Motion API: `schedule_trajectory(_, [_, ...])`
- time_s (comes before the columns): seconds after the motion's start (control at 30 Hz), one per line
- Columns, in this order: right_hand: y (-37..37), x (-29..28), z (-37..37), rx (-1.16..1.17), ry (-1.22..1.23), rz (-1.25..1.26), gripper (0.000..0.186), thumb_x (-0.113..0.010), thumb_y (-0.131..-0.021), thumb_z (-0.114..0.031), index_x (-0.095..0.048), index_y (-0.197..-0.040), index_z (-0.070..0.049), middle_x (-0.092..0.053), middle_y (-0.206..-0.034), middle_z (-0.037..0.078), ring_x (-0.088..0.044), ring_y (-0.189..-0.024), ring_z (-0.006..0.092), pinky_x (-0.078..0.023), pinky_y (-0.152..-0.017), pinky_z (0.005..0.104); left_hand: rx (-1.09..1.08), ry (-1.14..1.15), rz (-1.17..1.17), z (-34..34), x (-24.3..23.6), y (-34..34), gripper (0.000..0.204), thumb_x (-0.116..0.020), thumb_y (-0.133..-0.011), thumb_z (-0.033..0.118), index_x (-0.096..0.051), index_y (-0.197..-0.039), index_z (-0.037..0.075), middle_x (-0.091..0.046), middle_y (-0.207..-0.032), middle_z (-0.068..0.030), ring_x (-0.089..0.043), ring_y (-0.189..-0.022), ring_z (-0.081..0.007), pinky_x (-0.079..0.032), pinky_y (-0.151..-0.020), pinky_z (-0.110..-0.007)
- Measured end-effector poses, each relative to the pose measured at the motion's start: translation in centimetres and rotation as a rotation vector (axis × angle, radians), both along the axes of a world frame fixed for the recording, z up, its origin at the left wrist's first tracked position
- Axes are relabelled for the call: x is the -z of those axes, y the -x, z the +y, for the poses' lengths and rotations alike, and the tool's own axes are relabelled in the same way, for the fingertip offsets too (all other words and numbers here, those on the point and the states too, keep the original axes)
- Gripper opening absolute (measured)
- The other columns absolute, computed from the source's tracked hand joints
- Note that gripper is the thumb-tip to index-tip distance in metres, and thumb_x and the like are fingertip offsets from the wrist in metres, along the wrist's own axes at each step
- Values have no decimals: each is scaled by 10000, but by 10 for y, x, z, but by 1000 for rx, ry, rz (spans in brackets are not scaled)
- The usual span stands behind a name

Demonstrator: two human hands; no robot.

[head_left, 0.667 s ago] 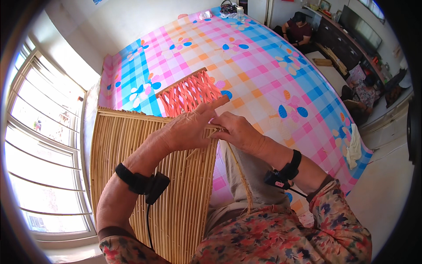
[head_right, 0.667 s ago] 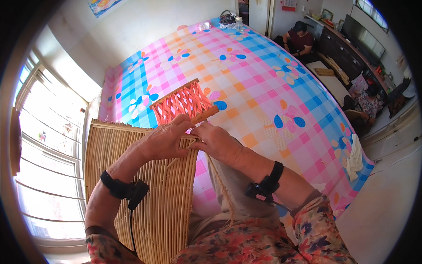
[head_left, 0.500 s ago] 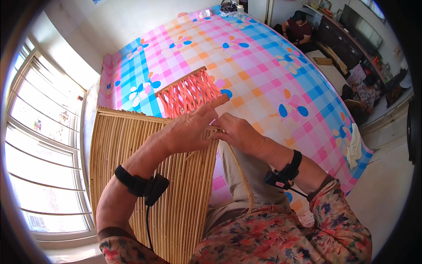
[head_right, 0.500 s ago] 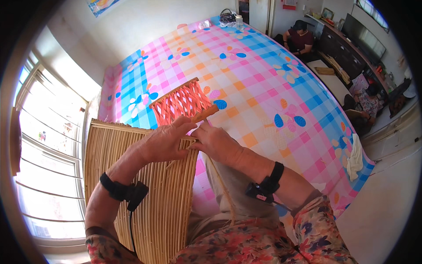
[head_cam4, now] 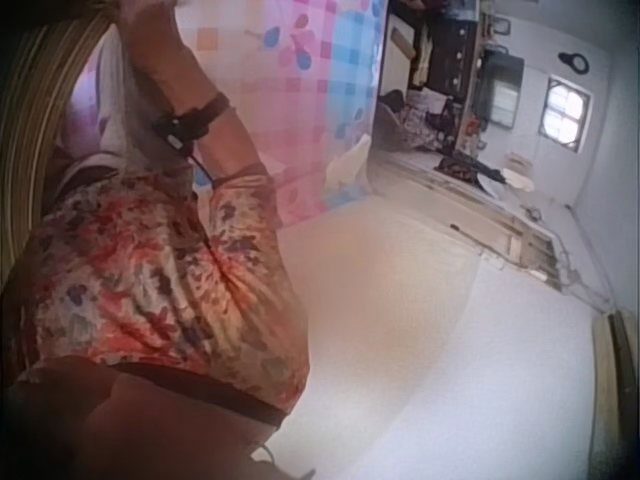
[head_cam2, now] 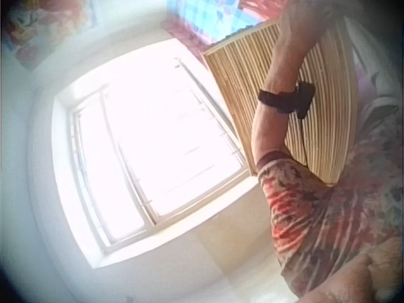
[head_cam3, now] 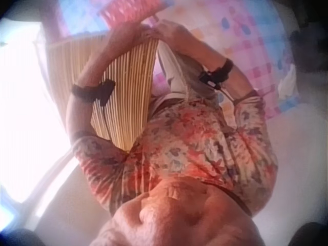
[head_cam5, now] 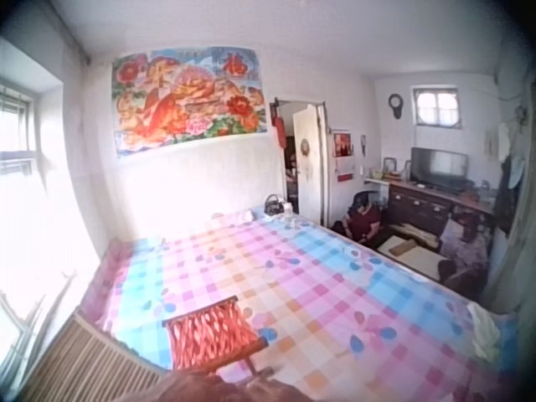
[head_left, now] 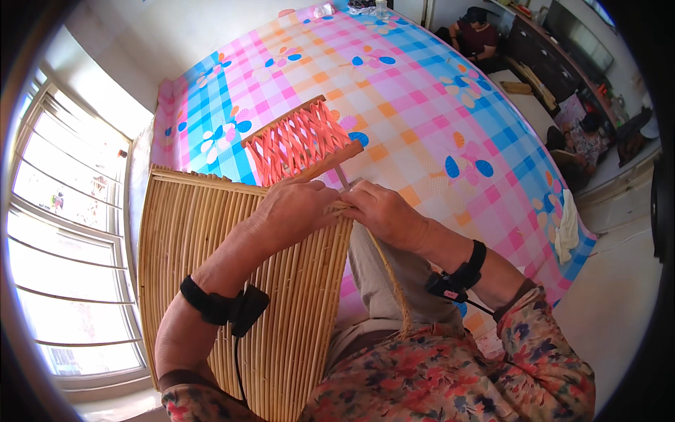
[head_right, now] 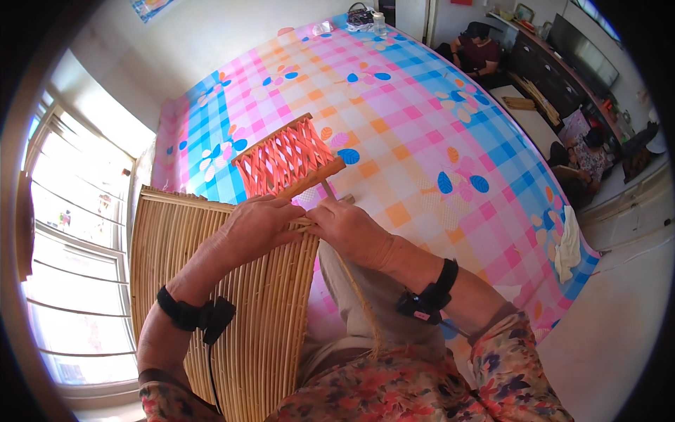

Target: The person weaves a bamboo mat by threading a string through bamboo slats and securing the edges by hand.

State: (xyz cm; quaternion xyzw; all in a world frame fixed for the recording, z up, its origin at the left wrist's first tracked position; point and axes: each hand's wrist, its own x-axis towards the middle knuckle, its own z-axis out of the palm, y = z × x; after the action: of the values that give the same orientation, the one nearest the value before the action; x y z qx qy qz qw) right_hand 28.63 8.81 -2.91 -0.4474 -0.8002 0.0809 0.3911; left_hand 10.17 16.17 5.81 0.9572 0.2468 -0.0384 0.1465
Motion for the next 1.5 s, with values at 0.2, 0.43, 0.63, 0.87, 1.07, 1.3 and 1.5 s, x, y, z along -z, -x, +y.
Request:
schedule_trajectory(0.2, [-31,-30,-34,71,357,62,217,-635,-837,-155,-565,-1006,-37,-592,-922,133,-603,-865,313,-501,-707,398,9,-61,-136,-4,10,11,412,-737,-748,235,-619,-1122,112,-632,-971,-83,-589,-972,-296,-459,-862,-417])
schedule_trajectory(0.43, [-21,-23,-58,66,328,146,138,-639,-819,-59,-595,-941,-14,-586,-869,131,-600,-765,297,-490,-691,368,7,-59,-158,-10,13,4,422,-738,-747,247,-627,-1139,140,-618,-993,-65,-583,-989,-289,-453,-868,-414])
schedule_trajectory(0.63, [3,-7,-51,125,476,478,100,-626,-789,-33,-595,-877,4,-585,-807,158,-589,-744,325,-478,-674,376,-25,-80,-146,-5,20,4,420,-738,-746,239,-629,-1139,136,-612,-986,-68,-582,-972,-292,-462,-844,-417])
schedule_trajectory(0.87, [13,6,-30,122,444,451,125,-601,-814,45,-588,-935,19,-582,-847,84,-589,-767,124,-486,-661,281,-10,-75,-133,-6,23,3,394,-742,-736,217,-631,-1101,119,-612,-989,-86,-586,-972,-308,-463,-846,-423])
schedule_trajectory(1.07, [4,3,-37,15,242,234,144,-641,-799,15,-623,-939,-9,-578,-864,110,-588,-785,249,-496,-699,334,-10,-99,-186,-2,27,5,379,-747,-725,214,-627,-1067,106,-618,-1003,-100,-592,-970,-321,-466,-842,-433])
schedule_trajectory(1.3, [-6,17,-38,-143,-43,-13,168,-645,-783,-9,-648,-946,-54,-601,-921,86,-577,-909,262,-491,-783,355,-23,-93,-180,2,28,12,357,-747,-718,214,-637,-1038,100,-623,-1005,-101,-596,-964,-322,-470,-834,-441])
schedule_trajectory(1.5, [-22,12,-39,-260,-19,22,190,-634,-783,-53,-650,-968,-9,-571,-967,96,-565,-938,256,-486,-845,331,22,-35,-255,7,16,-7,356,-751,-708,203,-649,-1033,97,-626,-1027,-104,-595,-969,-321,-470,-853,-431])
